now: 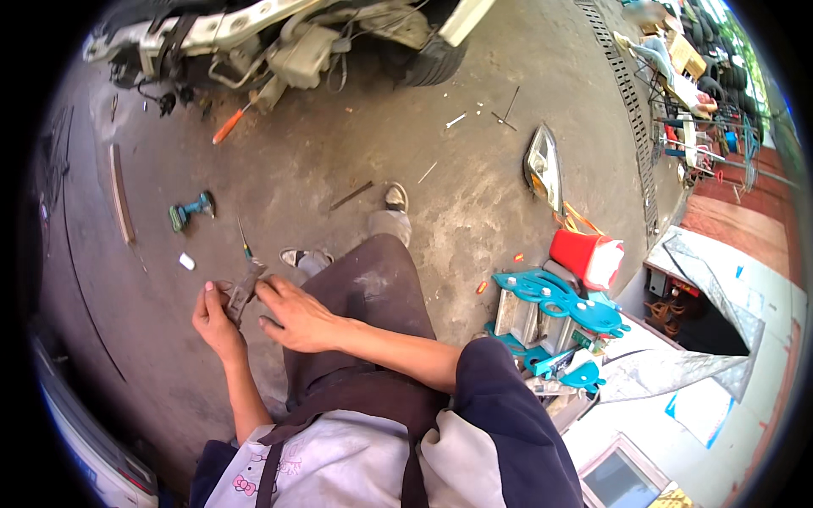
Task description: The person removes bolts from the front bumper of a white car using a socket wrench and a hammer. They then reposition and reattach the bumper, securing it with bolts.
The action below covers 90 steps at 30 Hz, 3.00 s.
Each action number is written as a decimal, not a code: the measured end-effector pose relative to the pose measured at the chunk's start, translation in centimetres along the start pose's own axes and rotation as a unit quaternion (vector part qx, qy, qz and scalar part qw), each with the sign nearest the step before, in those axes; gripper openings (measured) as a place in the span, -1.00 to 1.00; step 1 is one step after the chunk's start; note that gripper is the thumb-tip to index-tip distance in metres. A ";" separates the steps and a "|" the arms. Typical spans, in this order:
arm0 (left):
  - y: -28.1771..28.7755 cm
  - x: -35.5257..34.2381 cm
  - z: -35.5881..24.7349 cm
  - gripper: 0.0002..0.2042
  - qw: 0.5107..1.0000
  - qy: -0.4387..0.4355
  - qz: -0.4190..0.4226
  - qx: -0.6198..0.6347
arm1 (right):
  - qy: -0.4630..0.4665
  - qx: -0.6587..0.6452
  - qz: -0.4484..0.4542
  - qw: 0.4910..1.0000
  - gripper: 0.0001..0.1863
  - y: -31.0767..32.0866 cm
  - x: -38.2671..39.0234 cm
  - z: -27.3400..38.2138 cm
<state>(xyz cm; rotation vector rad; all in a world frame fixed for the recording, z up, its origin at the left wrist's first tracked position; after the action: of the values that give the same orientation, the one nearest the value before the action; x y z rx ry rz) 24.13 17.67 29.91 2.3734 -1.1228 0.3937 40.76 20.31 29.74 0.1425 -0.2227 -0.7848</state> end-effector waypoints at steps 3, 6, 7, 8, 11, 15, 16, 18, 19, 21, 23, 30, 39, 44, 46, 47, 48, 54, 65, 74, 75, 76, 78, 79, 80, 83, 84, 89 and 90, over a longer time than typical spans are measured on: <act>-8.8 2.9 -4.9 -0.65 0.996 0.029 0.080 0.024 | 0.028 0.141 -0.038 0.989 -0.48 9.2 4.3 -1.5; -18.6 6.5 -7.3 -0.65 0.984 0.006 0.170 0.046 | 0.118 0.160 -0.171 0.965 -0.63 17.3 8.7 -3.3; -22.6 7.7 -8.7 -0.65 0.979 0.003 0.197 0.055 | 0.117 0.158 -0.154 0.968 -0.64 20.9 9.6 -5.3; -25.8 9.4 -10.8 -0.65 0.971 0.006 0.231 0.054 | 0.105 0.151 -0.144 0.972 -0.66 23.9 11.1 -6.3; -33.3 12.7 -15.7 -0.64 0.935 0.027 0.333 0.120 | 0.081 0.164 -0.111 0.977 -0.69 34.4 15.4 -6.1; -41.5 12.7 -21.5 -0.61 0.866 0.090 0.432 0.234 | -0.023 0.059 -0.070 0.996 -0.68 44.4 18.0 -2.8; -43.2 11.6 -22.6 -0.61 0.846 0.100 0.466 0.238 | -0.063 0.013 -0.059 0.996 -0.66 46.1 18.1 -2.1; -46.3 9.8 -24.9 -0.62 0.844 0.112 0.439 0.288 | -0.076 0.078 -0.099 0.989 -0.60 50.0 16.6 -1.5; -48.0 8.5 -26.0 -0.62 0.839 0.122 0.427 0.315 | -0.086 0.113 -0.119 0.983 -0.57 51.9 15.4 -1.2; -52.7 3.5 -25.6 -0.64 0.858 0.002 0.359 0.367 | -0.122 0.099 -0.184 0.970 -0.53 55.6 12.7 -1.0; -56.7 -2.2 -24.2 -0.61 0.955 -0.148 0.131 0.219 | -0.122 0.057 -0.232 0.963 -0.56 59.2 8.7 0.5; -67.4 -13.9 -27.0 -0.60 0.959 -0.181 -0.218 0.026 | -0.004 0.056 -0.218 0.974 -0.68 67.9 -7.9 8.0; -68.3 -14.8 -29.0 -0.62 0.902 -0.194 -0.377 0.077 | -0.208 0.259 -0.138 0.933 -0.54 72.3 -19.5 1.1; -68.0 -15.6 -29.5 -0.60 0.895 -0.190 -0.388 0.114 | -0.235 0.316 -0.075 0.916 -0.52 74.3 -19.9 -0.8; -68.2 -15.3 -29.6 -0.59 0.891 -0.182 -0.402 0.103 | -0.252 0.286 -0.066 0.922 -0.52 74.4 -20.3 0.1; -68.3 -15.5 -29.7 -0.58 0.889 -0.183 -0.407 0.100 | -0.269 0.269 -0.068 0.922 -0.53 74.1 -20.7 1.1; -68.3 -15.6 -29.6 -0.58 0.887 -0.185 -0.412 0.099 | -0.252 0.242 -0.071 0.934 -0.53 73.8 -21.1 2.2; -68.6 -15.6 -29.2 -0.57 0.878 -0.184 -0.433 0.088 | 0.089 0.172 -0.085 0.977 -0.64 73.1 -22.6 4.2; -69.4 -15.7 -29.0 -0.55 0.866 -0.166 -0.469 0.060 | 0.051 0.220 -0.119 0.967 -0.60 73.0 -23.1 7.8; -69.1 -15.7 -29.5 -0.56 0.859 -0.168 -0.479 0.068 | -0.199 0.354 -0.041 0.913 -0.47 76.2 -21.3 2.5; -69.1 -15.3 -29.4 -0.56 0.862 -0.167 -0.474 0.067 | -0.166 0.338 -0.064 0.924 -0.49 75.7 -21.6 3.1; -69.2 -15.6 -29.3 -0.56 0.858 -0.167 -0.482 0.063 | -0.122 0.271 -0.096 0.950 -0.53 75.2 -22.2 4.2; -69.3 -15.8 -29.1 -0.56 0.865 -0.162 -0.472 0.051 | 0.018 0.200 -0.128 0.971 -0.62 74.9 -22.7 5.7; -69.3 -15.7 -29.0 -0.56 0.862 -0.165 -0.476 0.053 | 0.088 0.165 -0.130 0.974 -0.63 75.0 -23.0 5.8; -69.2 -15.7 -29.2 -0.56 0.859 -0.168 -0.481 0.059 | 0.126 0.199 -0.113 0.965 -0.64 75.9 -22.9 4.8; -69.1 -15.6 -29.7 -0.55 0.856 -0.174 -0.482 0.065 | -0.198 0.420 -0.024 0.885 -0.52 78.3 -20.5 -0.4; -69.1 -15.6 -29.9 -0.55 0.855 -0.176 -0.484 0.063 | -0.157 0.441 -0.074 0.881 -0.47 78.1 -20.7 0.5; -69.1 -15.9 -29.3 -0.55 0.854 -0.163 -0.491 0.052 | -0.081 0.279 -0.117 0.950 -0.55 76.4 -23.0 5.5; -69.2 -15.8 -29.3 -0.55 0.855 -0.160 -0.491 0.047 | -0.029 0.243 -0.126 0.961 -0.58 76.3 -23.5 6.3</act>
<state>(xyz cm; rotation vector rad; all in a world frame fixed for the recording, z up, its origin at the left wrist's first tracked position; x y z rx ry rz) 66.88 81.35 26.74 2.7773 0.1211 -0.3267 75.21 90.14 48.39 0.6220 -0.4588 -0.9769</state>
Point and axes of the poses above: each hand's wrist, its own x-axis away from the middle knuckle, its own y-axis out of the back of the hand, z = x × y, the point moved 2 cm from there along -x, towards the middle knuckle, and after that the axes turned 6 degrees about y, right-handed, at the moved point
